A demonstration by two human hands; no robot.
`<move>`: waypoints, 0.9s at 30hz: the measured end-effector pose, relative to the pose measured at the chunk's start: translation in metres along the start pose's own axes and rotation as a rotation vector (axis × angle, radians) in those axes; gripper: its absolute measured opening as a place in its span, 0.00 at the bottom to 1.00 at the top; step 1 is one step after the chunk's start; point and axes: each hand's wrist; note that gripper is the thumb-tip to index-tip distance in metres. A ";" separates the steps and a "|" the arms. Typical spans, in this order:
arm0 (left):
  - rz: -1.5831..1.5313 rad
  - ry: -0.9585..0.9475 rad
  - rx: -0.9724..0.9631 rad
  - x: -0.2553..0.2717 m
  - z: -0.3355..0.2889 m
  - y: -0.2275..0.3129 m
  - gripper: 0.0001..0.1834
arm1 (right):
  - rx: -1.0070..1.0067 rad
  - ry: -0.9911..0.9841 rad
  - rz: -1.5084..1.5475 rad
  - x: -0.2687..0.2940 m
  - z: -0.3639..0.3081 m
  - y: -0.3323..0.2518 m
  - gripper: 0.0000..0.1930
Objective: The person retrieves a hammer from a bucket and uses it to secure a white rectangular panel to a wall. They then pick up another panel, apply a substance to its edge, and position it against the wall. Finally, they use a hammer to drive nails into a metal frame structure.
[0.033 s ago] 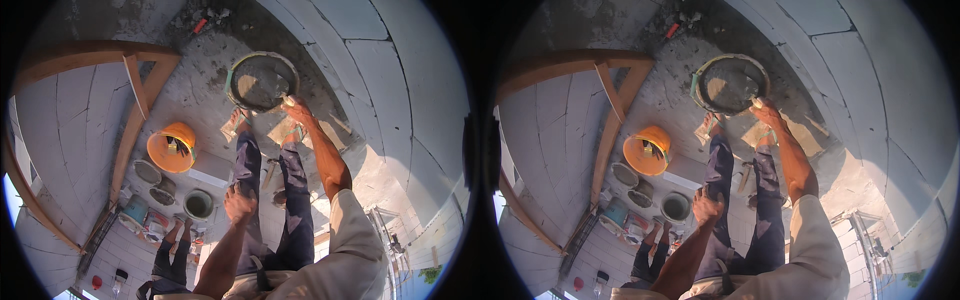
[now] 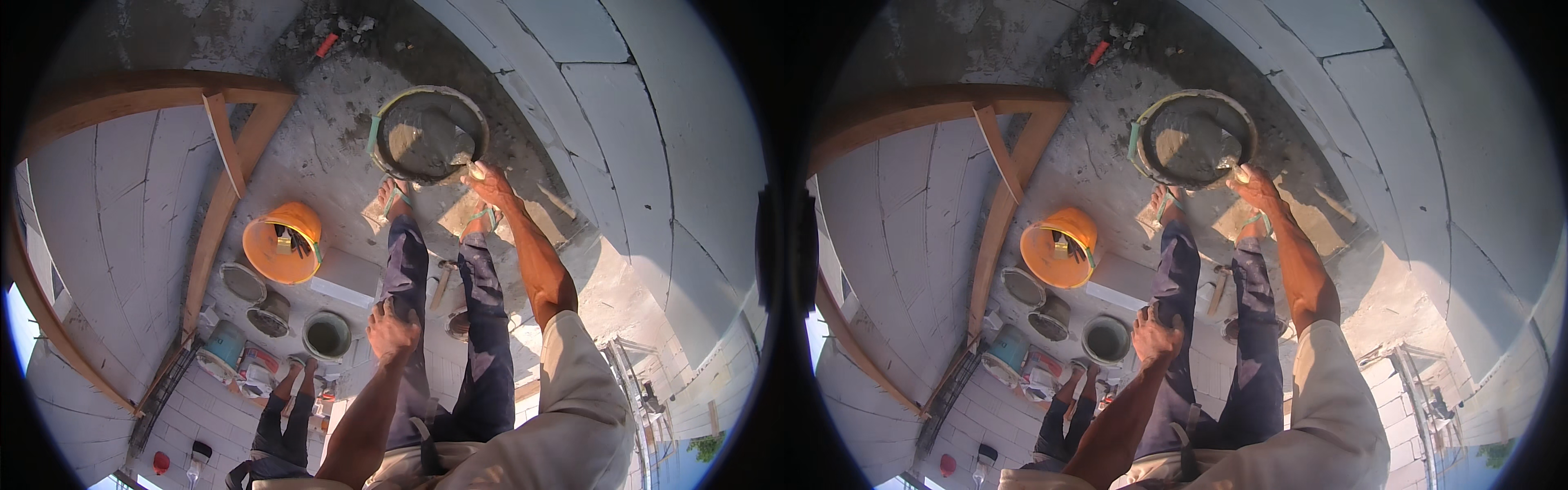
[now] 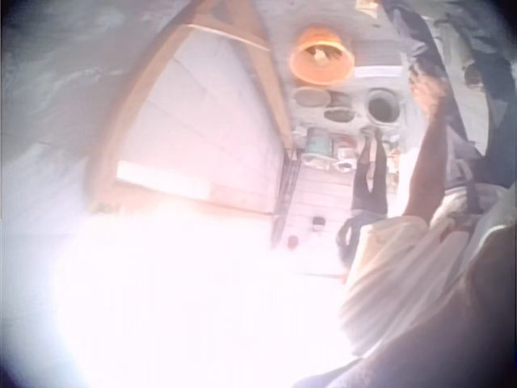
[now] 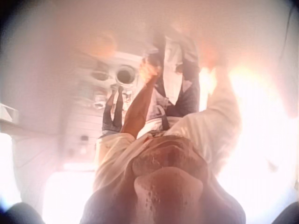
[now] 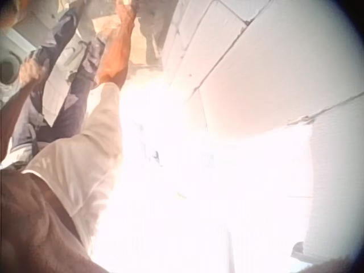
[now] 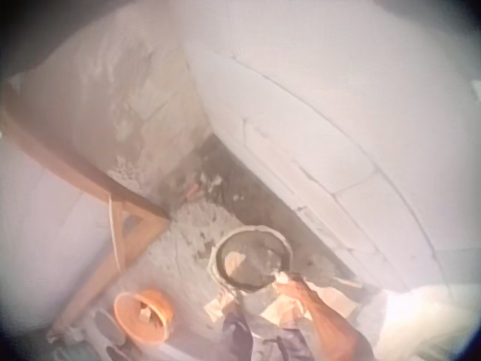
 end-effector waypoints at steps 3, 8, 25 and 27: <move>0.005 0.008 -0.038 0.018 0.000 -0.001 0.35 | 0.005 0.106 0.106 -0.022 -0.047 0.037 0.42; -0.071 0.040 -0.201 0.042 -0.003 0.000 0.34 | -0.055 -0.012 0.244 0.018 -0.191 -0.039 0.46; -0.099 0.058 -0.842 0.224 0.030 -0.067 0.14 | -0.045 1.028 -0.174 0.258 -0.460 -0.241 0.18; -0.169 0.090 -0.758 0.245 0.015 -0.063 0.14 | -0.094 1.053 -0.389 0.280 -0.440 -0.244 0.15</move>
Point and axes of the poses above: each hand's wrist, its own z-axis towards the middle knuckle, its own x-axis out of the back of the hand, y = z × x, and after that the axes turned 1 degree about -z, right-handed
